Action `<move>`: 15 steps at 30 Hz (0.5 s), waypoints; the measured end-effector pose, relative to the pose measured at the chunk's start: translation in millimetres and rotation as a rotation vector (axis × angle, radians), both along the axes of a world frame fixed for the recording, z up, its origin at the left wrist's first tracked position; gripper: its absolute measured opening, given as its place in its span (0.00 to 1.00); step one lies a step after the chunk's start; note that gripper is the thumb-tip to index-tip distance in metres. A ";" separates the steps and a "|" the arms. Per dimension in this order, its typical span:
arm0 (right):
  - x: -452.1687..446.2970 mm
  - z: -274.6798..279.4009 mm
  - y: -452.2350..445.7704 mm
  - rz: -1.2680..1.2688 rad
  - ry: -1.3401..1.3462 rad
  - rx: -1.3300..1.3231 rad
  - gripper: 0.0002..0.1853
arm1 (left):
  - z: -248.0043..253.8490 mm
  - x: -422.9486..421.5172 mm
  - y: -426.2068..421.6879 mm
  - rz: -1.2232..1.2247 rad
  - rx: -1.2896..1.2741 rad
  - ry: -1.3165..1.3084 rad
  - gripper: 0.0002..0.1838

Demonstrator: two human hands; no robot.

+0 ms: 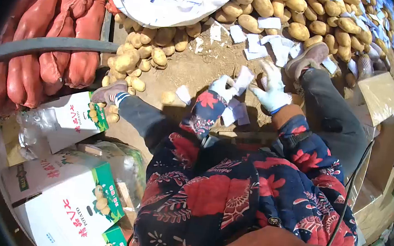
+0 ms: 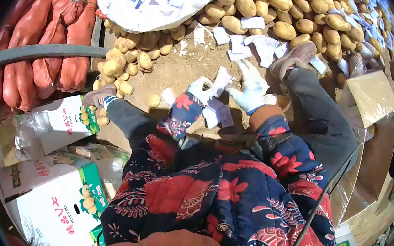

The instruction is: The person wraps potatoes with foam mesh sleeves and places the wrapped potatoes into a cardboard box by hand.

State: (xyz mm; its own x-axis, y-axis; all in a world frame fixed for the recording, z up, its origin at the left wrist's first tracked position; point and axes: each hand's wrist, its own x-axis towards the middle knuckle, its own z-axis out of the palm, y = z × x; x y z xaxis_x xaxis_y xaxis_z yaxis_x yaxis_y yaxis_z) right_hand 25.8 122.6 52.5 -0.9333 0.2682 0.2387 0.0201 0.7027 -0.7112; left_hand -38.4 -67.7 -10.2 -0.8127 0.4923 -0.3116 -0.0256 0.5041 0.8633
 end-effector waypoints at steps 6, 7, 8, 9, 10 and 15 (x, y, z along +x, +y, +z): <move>10.8 -41.5 4.5 0.259 -0.231 -0.730 0.19 | 11.7 25.3 -6.9 0.098 0.295 -0.326 0.09; 9.4 -38.4 3.2 0.277 -0.339 -1.306 0.18 | 15.0 27.9 -9.3 0.246 0.532 -0.476 0.08; 9.8 -35.5 5.4 0.382 -0.336 -1.446 0.20 | 29.0 29.5 -9.0 0.396 0.774 -0.615 0.08; 11.3 -9.1 0.0 0.388 -0.308 -1.555 0.22 | 35.9 30.4 -5.9 0.450 0.908 -0.690 0.08; 12.6 -17.1 -5.8 0.443 -0.320 -1.604 0.21 | 39.5 31.1 -2.4 0.461 0.988 -0.730 0.08; 17.5 -38.9 -21.5 0.511 -0.344 -1.229 0.22 | 52.3 26.3 6.4 0.385 0.910 -0.542 0.09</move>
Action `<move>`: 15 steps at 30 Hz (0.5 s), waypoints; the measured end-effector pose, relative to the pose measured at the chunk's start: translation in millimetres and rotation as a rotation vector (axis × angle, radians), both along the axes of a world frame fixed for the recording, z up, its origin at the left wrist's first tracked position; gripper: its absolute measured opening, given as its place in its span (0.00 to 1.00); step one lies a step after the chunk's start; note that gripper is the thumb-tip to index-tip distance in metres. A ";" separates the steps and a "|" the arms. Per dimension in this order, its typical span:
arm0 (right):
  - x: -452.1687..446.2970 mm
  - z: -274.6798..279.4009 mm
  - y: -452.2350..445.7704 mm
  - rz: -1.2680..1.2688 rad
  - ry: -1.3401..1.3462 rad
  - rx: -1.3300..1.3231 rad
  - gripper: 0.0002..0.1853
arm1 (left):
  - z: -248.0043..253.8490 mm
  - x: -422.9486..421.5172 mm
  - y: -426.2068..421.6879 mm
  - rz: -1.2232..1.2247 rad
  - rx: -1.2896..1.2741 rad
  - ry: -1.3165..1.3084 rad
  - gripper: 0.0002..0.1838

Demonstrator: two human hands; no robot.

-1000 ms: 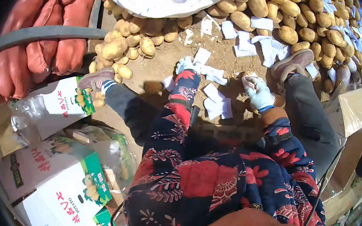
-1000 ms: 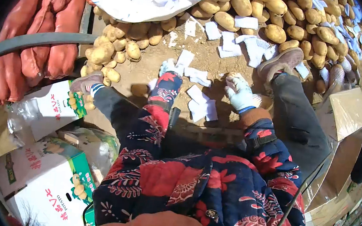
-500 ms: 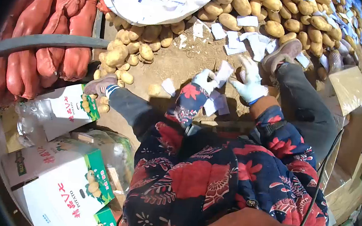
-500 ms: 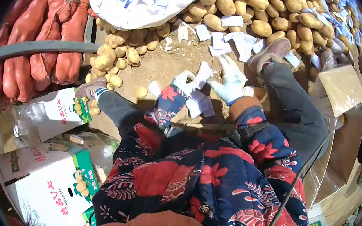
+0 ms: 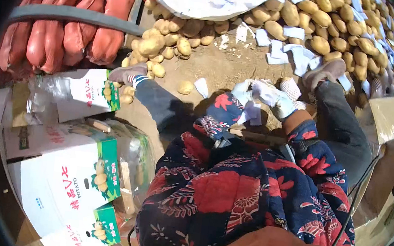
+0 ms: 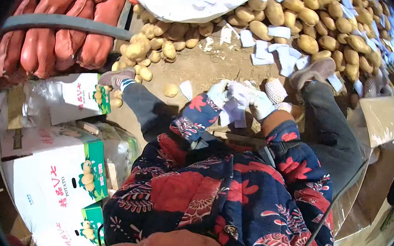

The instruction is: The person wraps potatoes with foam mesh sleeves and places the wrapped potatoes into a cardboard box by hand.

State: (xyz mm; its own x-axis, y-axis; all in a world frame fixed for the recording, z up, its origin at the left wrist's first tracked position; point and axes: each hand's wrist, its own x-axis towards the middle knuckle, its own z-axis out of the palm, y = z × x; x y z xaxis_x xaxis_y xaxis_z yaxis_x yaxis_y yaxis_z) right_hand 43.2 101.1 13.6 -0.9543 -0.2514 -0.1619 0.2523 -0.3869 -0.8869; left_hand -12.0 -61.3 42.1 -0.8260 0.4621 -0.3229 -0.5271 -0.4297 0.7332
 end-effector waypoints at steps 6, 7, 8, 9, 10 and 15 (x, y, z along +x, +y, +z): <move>-14.0 58.9 -13.1 -0.045 -0.397 -0.679 0.25 | 6.6 -10.9 9.7 -0.276 -0.950 1.406 0.10; -7.9 57.6 -24.5 -0.009 -0.393 -0.605 0.23 | -9.4 -15.9 4.5 -0.264 -0.883 1.183 0.11; -1.4 52.4 -33.0 0.024 -0.387 -0.530 0.22 | -28.8 -20.5 -1.0 -0.222 -0.808 0.965 0.12; 4.0 44.4 -34.7 0.133 -0.372 -0.326 0.20 | -50.0 -31.8 -4.8 -0.166 -0.648 0.544 0.16; 7.9 40.1 -35.1 0.243 -0.358 -0.120 0.18 | -64.6 -45.5 -6.4 -0.110 -0.474 0.125 0.19; -10.0 26.6 -16.8 0.115 -0.400 -0.223 0.17 | -71.4 -183.9 -98.1 0.350 -1.890 0.259 0.38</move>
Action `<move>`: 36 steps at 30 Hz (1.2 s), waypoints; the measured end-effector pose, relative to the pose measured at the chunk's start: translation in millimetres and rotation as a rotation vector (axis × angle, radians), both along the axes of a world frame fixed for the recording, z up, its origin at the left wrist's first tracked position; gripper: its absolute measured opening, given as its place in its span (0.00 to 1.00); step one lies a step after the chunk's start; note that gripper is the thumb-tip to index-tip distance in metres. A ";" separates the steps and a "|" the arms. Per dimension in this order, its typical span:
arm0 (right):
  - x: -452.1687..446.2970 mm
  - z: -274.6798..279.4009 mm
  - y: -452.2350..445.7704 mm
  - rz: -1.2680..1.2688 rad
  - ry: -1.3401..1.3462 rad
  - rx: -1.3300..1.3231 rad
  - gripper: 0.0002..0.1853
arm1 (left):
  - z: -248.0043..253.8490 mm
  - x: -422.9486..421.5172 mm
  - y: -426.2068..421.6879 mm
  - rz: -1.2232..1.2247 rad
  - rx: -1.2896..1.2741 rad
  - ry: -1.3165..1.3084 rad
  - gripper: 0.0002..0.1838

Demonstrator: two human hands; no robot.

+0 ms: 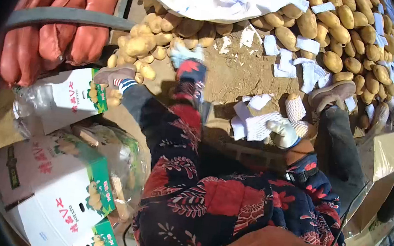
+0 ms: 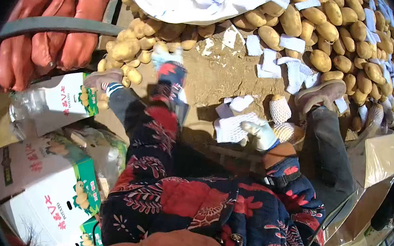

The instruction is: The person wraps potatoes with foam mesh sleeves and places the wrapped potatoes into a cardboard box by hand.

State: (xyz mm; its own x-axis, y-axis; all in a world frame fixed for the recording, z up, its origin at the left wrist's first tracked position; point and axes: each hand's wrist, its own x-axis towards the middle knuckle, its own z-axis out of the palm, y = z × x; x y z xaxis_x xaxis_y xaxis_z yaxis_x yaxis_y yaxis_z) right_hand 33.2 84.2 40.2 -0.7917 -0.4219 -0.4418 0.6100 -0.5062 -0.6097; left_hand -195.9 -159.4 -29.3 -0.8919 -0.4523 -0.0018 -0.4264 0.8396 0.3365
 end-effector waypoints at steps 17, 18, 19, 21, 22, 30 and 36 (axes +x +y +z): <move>-8.9 16.7 3.3 -0.582 0.053 0.045 0.33 | 47.3 161.4 111.7 -0.052 1.483 -0.601 0.20; -6.7 19.4 13.9 -0.500 0.028 -0.056 0.32 | 50.0 167.8 116.6 0.060 1.660 -0.525 0.17; -4.0 19.7 23.1 -0.417 0.003 -0.159 0.32 | 25.8 180.7 125.1 0.054 1.657 -0.525 0.17; 4.4 12.2 19.0 -0.387 -0.092 -0.323 0.32 | -59.6 201.4 139.9 0.036 2.217 -0.387 0.29; 7.6 14.0 16.9 -0.337 -0.105 -0.346 0.33 | -39.2 187.0 142.8 -0.802 1.695 -0.381 0.23; -16.9 -10.0 23.6 -0.147 0.351 1.394 0.33 | 81.5 200.5 89.6 -0.486 1.144 -0.197 0.08; -18.8 -41.5 58.8 -0.333 0.563 1.820 0.29 | 5.9 176.5 74.5 -0.612 0.312 -0.202 0.38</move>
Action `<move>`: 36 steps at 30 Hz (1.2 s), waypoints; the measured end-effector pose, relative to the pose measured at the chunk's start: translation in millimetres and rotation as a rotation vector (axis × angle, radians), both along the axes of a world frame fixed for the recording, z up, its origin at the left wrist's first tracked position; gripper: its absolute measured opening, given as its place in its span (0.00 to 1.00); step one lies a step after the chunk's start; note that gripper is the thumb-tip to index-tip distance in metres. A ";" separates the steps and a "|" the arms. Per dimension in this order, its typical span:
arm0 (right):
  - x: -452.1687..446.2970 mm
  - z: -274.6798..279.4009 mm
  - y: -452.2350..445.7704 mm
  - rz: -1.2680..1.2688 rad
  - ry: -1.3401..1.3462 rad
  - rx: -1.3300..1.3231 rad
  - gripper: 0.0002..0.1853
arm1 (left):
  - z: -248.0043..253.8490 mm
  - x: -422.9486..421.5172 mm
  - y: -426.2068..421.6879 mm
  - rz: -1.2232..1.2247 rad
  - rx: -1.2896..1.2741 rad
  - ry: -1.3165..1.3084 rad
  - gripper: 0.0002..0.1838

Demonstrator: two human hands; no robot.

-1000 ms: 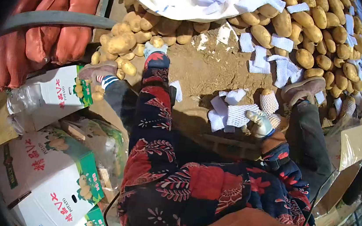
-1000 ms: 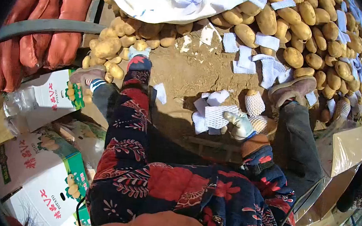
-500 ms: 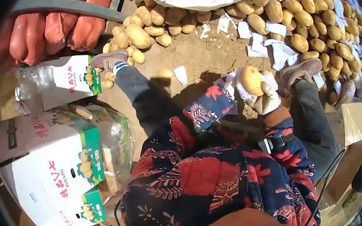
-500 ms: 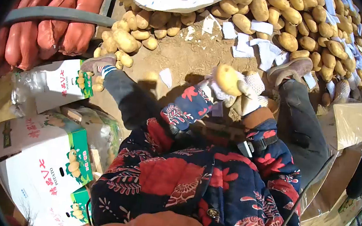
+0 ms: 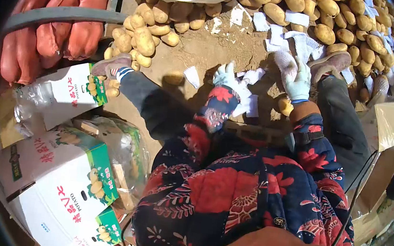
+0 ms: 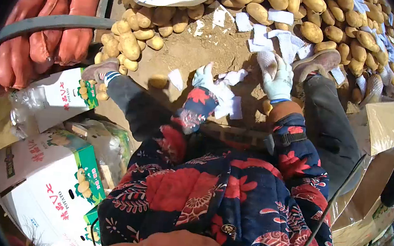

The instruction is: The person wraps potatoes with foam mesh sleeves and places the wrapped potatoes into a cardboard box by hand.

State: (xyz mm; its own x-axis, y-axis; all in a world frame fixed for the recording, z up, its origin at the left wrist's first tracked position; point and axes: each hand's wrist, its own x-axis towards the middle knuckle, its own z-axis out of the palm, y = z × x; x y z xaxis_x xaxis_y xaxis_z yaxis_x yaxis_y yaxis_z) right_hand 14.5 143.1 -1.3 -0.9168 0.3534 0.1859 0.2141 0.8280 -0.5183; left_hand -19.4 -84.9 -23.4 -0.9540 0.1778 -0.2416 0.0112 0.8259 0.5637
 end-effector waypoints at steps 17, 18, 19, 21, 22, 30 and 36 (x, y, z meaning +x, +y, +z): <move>6.9 15.6 -37.4 0.035 -0.146 -0.821 0.26 | 24.6 13.7 12.2 0.161 0.885 -0.551 0.06; 7.3 19.9 -35.7 0.092 -0.334 -0.676 0.23 | 29.3 18.0 11.5 0.143 0.850 -0.567 0.05; 7.6 24.7 -34.0 0.145 -0.518 -0.525 0.20 | 34.2 22.5 9.9 0.137 0.851 -0.562 0.05; 16.3 4.4 -33.4 0.234 -0.337 -0.401 0.14 | 39.7 30.2 7.1 0.212 1.185 -0.643 0.05; 18.6 -5.6 -33.2 0.182 -0.266 -0.850 0.12 | 24.9 27.5 9.1 0.189 1.246 -0.615 0.06; 28.4 -29.5 -51.4 0.194 -0.298 -1.616 0.13 | 17.7 23.6 -2.6 0.170 1.040 -0.570 0.10; 14.2 37.4 -76.3 0.262 -0.352 -2.226 0.24 | 8.8 10.4 5.0 0.328 1.795 -0.934 0.13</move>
